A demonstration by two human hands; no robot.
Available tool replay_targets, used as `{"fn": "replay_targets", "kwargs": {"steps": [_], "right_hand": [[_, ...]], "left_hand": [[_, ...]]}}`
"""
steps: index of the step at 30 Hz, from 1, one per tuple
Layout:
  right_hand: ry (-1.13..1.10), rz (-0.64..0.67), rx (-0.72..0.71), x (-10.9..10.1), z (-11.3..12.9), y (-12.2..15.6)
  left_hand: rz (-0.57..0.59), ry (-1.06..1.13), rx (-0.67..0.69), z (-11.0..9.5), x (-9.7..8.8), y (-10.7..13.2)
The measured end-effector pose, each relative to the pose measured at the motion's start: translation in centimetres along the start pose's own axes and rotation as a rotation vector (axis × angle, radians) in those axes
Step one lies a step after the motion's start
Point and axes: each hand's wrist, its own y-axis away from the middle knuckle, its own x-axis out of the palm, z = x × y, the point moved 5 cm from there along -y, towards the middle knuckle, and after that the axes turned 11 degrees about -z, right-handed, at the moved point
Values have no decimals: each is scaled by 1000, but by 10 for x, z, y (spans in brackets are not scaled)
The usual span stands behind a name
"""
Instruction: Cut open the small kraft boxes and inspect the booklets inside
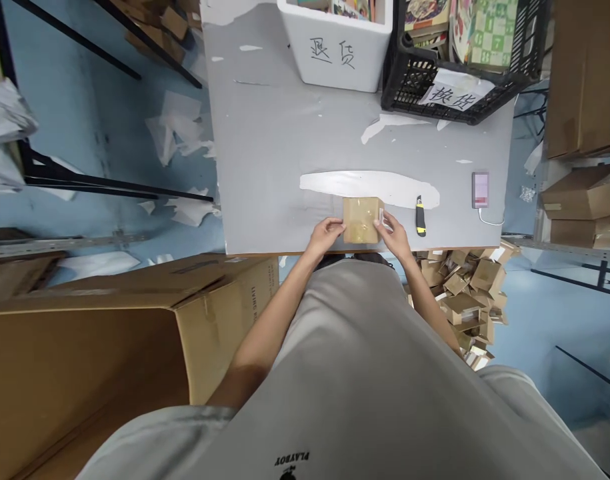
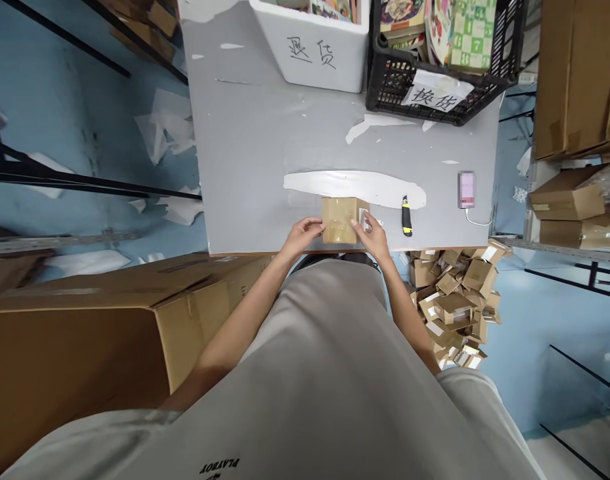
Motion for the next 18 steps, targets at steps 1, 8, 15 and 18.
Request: {"fn": "replay_targets", "kwargs": {"steps": [1,8,15,18], "right_hand": [[-27,8,-7,-1,3,-1],[-148,73,-61,7,11,-4],[-146,172,-110,42,14,-10],[-114,206,-113,50,8,-17]], "left_hand": [[-2,-8,4,-3,12,3],[-149,-107,139,-21,34,23],[-292,-300,196,-22,5,33],[-312,-389,244,-22,3,28]]}}
